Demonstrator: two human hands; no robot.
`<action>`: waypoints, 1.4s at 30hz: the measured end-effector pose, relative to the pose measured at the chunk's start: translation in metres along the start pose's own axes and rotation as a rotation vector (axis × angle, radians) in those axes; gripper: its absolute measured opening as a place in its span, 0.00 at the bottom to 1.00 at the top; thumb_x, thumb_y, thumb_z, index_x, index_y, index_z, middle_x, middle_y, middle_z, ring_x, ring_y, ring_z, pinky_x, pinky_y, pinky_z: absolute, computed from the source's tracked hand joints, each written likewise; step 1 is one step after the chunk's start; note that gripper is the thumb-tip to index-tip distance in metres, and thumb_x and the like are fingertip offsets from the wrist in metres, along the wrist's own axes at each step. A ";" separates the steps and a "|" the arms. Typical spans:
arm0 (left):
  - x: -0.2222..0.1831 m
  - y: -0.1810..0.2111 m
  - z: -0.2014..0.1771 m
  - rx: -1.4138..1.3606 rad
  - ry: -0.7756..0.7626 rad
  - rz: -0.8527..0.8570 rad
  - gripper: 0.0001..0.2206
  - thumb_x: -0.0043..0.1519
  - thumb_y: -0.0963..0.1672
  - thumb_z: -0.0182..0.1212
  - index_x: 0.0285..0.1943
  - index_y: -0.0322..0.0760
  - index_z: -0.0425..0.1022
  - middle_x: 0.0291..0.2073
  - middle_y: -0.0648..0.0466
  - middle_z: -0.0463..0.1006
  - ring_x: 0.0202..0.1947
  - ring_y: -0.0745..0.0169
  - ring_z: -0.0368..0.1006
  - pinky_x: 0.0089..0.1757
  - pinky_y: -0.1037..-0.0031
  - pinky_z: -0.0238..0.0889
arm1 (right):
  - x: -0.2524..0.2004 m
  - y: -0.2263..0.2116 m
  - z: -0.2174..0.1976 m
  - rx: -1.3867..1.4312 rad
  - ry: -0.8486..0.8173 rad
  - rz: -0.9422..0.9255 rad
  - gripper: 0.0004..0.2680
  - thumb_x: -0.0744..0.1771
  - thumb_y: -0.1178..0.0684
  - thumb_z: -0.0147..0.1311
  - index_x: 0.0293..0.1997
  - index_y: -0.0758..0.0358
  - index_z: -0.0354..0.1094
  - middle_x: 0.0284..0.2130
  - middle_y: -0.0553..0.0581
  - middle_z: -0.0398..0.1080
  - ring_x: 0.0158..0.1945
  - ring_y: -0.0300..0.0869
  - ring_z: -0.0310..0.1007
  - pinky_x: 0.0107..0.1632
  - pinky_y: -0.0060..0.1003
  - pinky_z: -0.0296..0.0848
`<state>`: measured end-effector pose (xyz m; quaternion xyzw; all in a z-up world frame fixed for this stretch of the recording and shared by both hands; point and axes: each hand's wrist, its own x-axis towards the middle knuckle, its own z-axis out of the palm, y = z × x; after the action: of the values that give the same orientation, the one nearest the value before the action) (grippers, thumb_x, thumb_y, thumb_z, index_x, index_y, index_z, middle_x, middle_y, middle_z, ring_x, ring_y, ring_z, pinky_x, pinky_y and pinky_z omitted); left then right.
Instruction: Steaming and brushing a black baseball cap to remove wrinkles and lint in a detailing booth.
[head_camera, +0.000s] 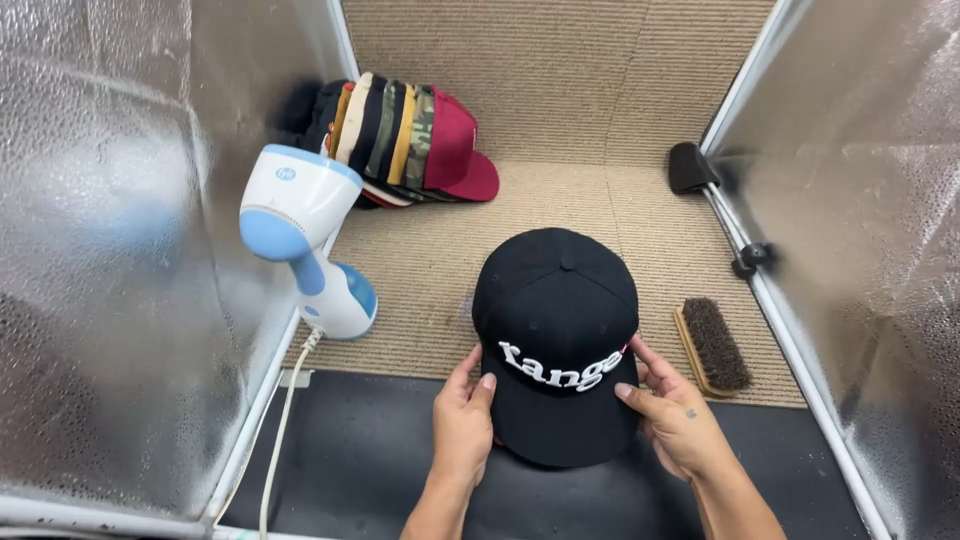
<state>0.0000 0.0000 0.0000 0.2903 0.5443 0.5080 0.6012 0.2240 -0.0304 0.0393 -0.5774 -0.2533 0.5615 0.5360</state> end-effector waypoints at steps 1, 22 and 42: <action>0.003 -0.005 -0.001 0.004 -0.003 -0.004 0.24 0.65 0.40 0.54 0.74 0.44 0.70 0.35 0.50 0.83 0.35 0.63 0.78 0.39 0.73 0.74 | 0.002 0.002 -0.003 0.003 0.005 0.003 0.30 0.63 0.67 0.50 0.76 0.51 0.54 0.73 0.53 0.60 0.79 0.37 0.50 0.66 0.40 0.62; 0.177 0.132 -0.107 0.516 0.669 0.811 0.28 0.57 0.47 0.64 0.63 0.30 0.60 0.49 0.33 0.78 0.51 0.25 0.73 0.43 0.44 0.66 | 0.002 -0.045 0.028 -0.933 0.142 -0.995 0.23 0.63 0.45 0.60 0.66 0.58 0.66 0.64 0.60 0.62 0.69 0.46 0.61 0.69 0.42 0.58; 0.063 0.288 0.122 2.078 -0.298 0.455 0.18 0.55 0.46 0.53 0.55 0.44 0.74 0.47 0.53 0.81 0.48 0.46 0.78 0.44 0.56 0.72 | 0.036 -0.020 0.036 -1.093 0.072 -1.490 0.29 0.61 0.33 0.66 0.66 0.55 0.64 0.67 0.64 0.62 0.74 0.65 0.56 0.72 0.60 0.59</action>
<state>0.0243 0.1741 0.2664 0.8129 0.5641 -0.1442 0.0117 0.2053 0.0196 0.0512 -0.4553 -0.7720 -0.1442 0.4193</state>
